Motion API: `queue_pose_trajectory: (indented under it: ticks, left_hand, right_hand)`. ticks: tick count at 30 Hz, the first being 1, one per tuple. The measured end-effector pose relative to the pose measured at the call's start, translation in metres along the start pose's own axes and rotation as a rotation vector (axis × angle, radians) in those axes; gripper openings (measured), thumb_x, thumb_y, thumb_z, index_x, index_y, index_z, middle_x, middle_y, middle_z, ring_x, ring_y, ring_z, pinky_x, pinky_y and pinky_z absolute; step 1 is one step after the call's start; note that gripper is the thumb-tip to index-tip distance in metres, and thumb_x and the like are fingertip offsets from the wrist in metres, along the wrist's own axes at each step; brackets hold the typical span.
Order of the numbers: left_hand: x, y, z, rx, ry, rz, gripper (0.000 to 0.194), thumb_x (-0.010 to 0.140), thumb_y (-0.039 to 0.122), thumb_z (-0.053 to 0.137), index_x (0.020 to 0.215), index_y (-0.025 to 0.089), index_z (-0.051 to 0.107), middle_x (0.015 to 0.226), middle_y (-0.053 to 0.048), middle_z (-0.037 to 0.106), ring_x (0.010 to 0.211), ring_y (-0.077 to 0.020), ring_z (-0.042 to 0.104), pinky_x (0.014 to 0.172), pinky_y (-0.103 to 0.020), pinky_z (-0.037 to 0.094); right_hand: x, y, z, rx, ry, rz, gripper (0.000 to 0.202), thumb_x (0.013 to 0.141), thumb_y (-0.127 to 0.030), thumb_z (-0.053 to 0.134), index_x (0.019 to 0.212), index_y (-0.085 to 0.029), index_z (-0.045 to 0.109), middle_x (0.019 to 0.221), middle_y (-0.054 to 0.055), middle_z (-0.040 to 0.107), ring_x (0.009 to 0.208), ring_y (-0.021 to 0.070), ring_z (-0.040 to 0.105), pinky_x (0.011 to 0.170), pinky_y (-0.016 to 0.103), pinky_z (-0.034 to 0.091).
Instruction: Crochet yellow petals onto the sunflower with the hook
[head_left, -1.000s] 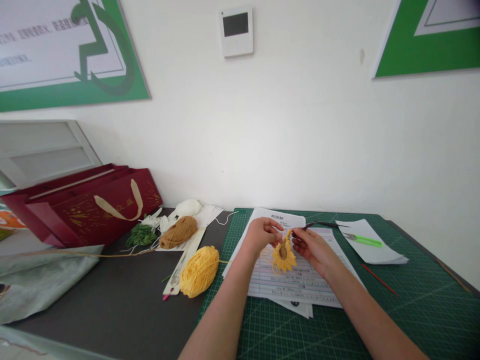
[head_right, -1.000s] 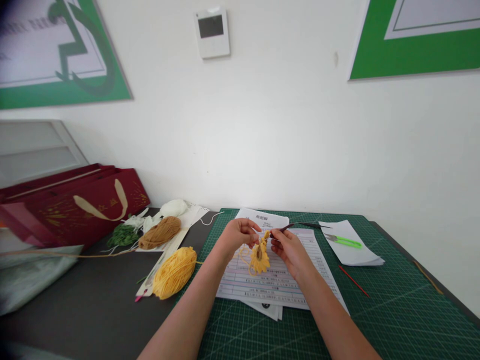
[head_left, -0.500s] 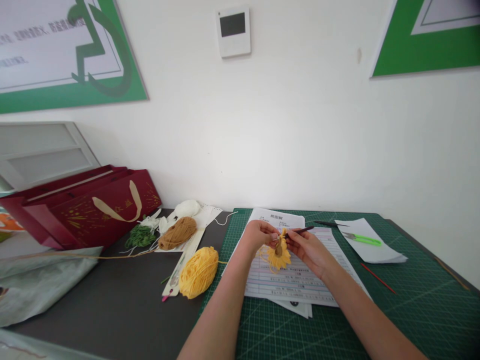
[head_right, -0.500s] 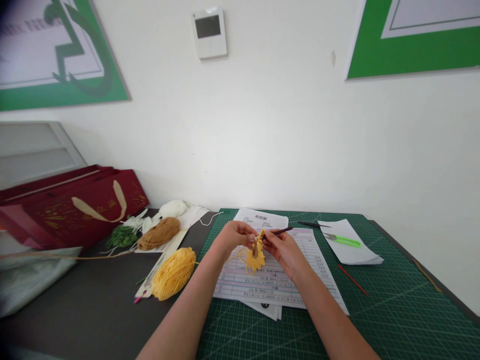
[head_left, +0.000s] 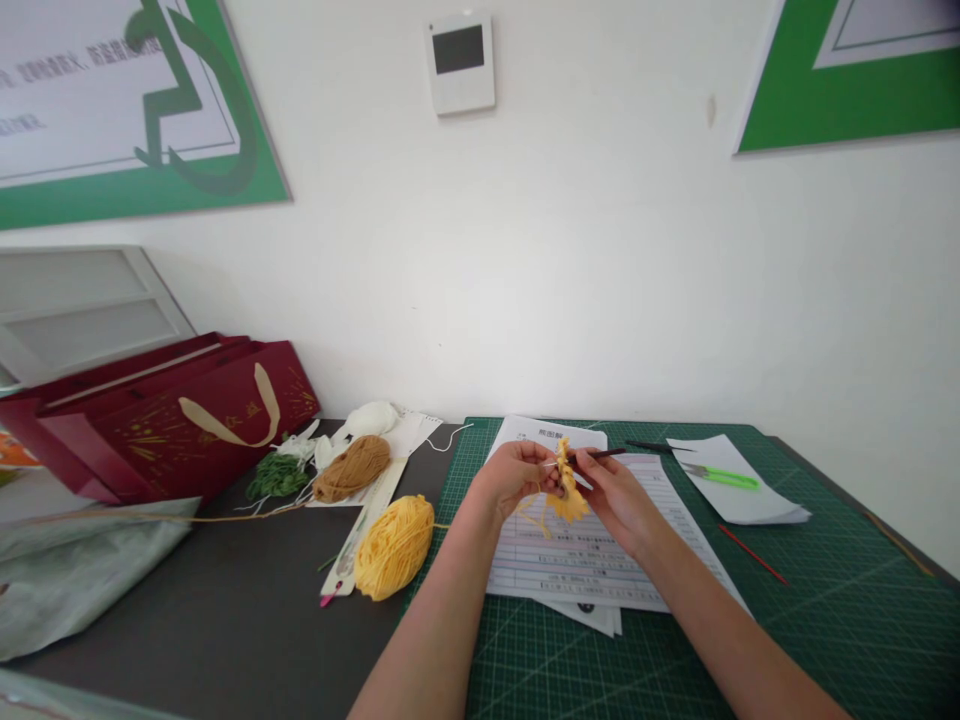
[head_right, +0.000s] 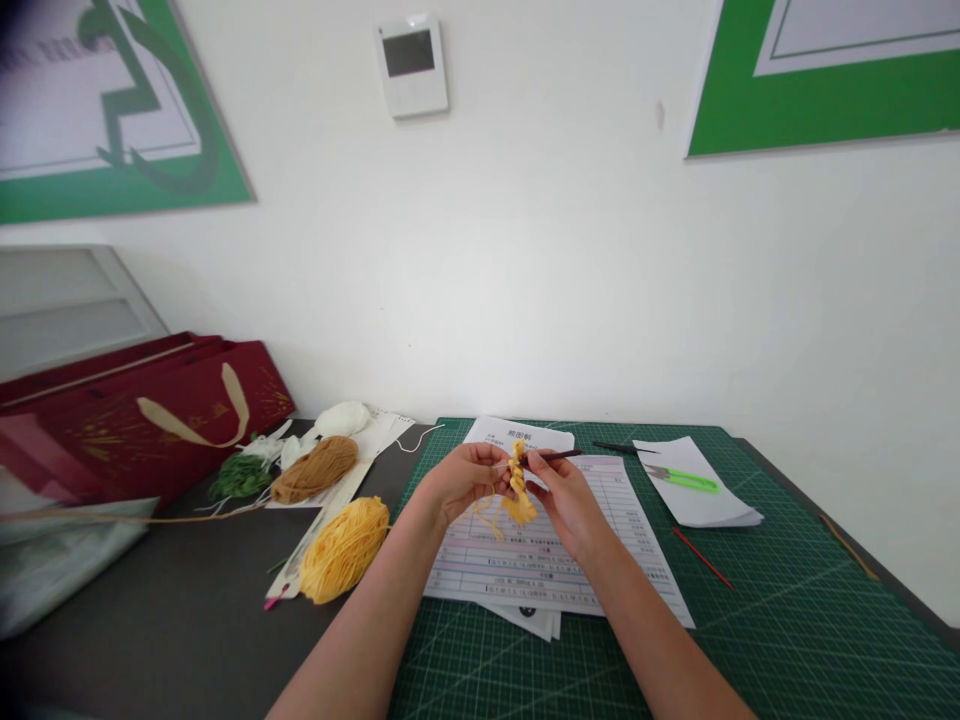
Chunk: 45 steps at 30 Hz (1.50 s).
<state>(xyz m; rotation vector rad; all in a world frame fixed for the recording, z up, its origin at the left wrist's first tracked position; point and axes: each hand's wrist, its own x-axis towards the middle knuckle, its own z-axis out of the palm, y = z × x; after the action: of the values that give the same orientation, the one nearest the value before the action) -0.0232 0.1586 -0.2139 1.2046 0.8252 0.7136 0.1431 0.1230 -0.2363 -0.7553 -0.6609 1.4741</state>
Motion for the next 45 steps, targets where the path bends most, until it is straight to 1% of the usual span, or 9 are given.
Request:
queue_pose_trajectory:
  ticks: [5, 10, 15, 20, 27, 30, 33, 40, 45]
  left_hand:
    - [-0.001, 0.002, 0.01, -0.106, -0.026, 0.061, 0.031, 0.095, 0.033, 0.065, 0.121, 0.015, 0.064, 0.118, -0.01, 0.067, 0.097, -0.0222, 0.068, 0.083, -0.042, 0.06]
    - [-0.003, 0.005, 0.014, -0.199, -0.032, 0.096, 0.027, 0.096, 0.032, 0.065, 0.116, 0.014, 0.065, 0.111, -0.008, 0.069, 0.09, -0.0195, 0.068, 0.077, -0.038, 0.06]
    - [-0.004, 0.007, 0.017, -0.289, -0.009, 0.097, 0.028, 0.096, 0.032, 0.065, 0.117, 0.015, 0.065, 0.113, -0.009, 0.068, 0.092, -0.0201, 0.068, 0.078, -0.039, 0.06]
    - [-0.003, 0.002, 0.022, -0.341, 0.017, 0.057, 0.031, 0.096, 0.033, 0.065, 0.121, 0.016, 0.063, 0.118, -0.009, 0.067, 0.096, -0.0217, 0.068, 0.081, -0.041, 0.06]
    - [0.003, -0.001, 0.037, -0.29, 0.101, 0.144, 0.03, 0.096, 0.033, 0.065, 0.119, 0.015, 0.064, 0.116, -0.009, 0.068, 0.095, -0.0212, 0.068, 0.08, -0.04, 0.06]
    - [0.005, -0.002, 0.046, -0.235, 0.147, 0.211, 0.025, 0.096, 0.032, 0.065, 0.114, 0.014, 0.065, 0.108, -0.007, 0.069, 0.087, -0.0186, 0.068, 0.075, -0.037, 0.06]
    - [0.004, -0.001, 0.052, -0.182, 0.199, 0.273, 0.019, 0.095, 0.03, 0.066, 0.105, 0.014, 0.066, 0.097, -0.004, 0.07, 0.077, -0.0154, 0.067, 0.069, -0.033, 0.059]
    - [-0.009, 0.017, 0.045, -0.094, 0.295, 0.394, 0.012, 0.093, 0.025, 0.069, 0.089, 0.013, 0.066, 0.085, 0.0, 0.069, 0.075, -0.0147, 0.067, 0.072, -0.033, 0.058]
    - [-0.013, 0.023, 0.041, -0.102, 0.259, 0.399, 0.013, 0.091, 0.024, 0.071, 0.084, 0.013, 0.066, 0.082, 0.0, 0.07, 0.074, -0.0149, 0.068, 0.075, -0.034, 0.058]
  right_hand:
    - [-0.006, -0.003, 0.008, 0.019, -0.058, -0.045, 0.034, 0.068, -0.047, 0.089, 0.087, -0.024, 0.072, 0.089, 0.0, 0.077, 0.074, 0.0165, 0.071, 0.068, 0.029, 0.059]
    - [-0.009, -0.007, 0.012, 0.027, -0.089, -0.052, 0.035, 0.069, -0.049, 0.088, 0.089, -0.026, 0.072, 0.107, 0.003, 0.077, 0.089, 0.0204, 0.072, 0.072, 0.031, 0.06]
    - [-0.01, -0.01, 0.013, 0.035, -0.07, -0.075, 0.034, 0.067, -0.048, 0.09, 0.084, -0.025, 0.072, 0.084, 0.0, 0.075, 0.078, 0.0166, 0.071, 0.07, 0.026, 0.057]
    - [-0.008, -0.008, 0.012, 0.046, -0.031, -0.067, 0.037, 0.065, -0.047, 0.091, 0.086, -0.024, 0.071, 0.081, 0.0, 0.077, 0.073, 0.0175, 0.072, 0.067, 0.027, 0.058]
    - [-0.001, -0.011, 0.005, 0.074, -0.001, -0.058, 0.04, 0.061, -0.05, 0.092, 0.083, -0.024, 0.072, 0.075, -0.002, 0.076, 0.064, 0.0152, 0.07, 0.063, 0.027, 0.059]
    - [0.0, -0.014, 0.002, 0.082, 0.001, -0.064, 0.04, 0.062, -0.051, 0.092, 0.084, -0.024, 0.073, 0.072, -0.002, 0.074, 0.059, 0.0142, 0.068, 0.06, 0.028, 0.058]
    - [0.0, -0.016, 0.001, 0.077, 0.009, -0.082, 0.039, 0.064, -0.051, 0.091, 0.084, -0.023, 0.072, 0.072, -0.001, 0.074, 0.062, 0.0174, 0.069, 0.062, 0.032, 0.058]
    - [-0.004, -0.017, 0.006, 0.086, 0.049, -0.137, 0.038, 0.06, -0.046, 0.094, 0.082, -0.026, 0.07, 0.081, -0.003, 0.077, 0.072, 0.0158, 0.071, 0.066, 0.027, 0.058]
    - [-0.007, -0.019, 0.009, 0.065, 0.054, -0.166, 0.038, 0.061, -0.046, 0.094, 0.082, -0.025, 0.07, 0.08, -0.003, 0.077, 0.072, 0.0152, 0.071, 0.067, 0.027, 0.057]
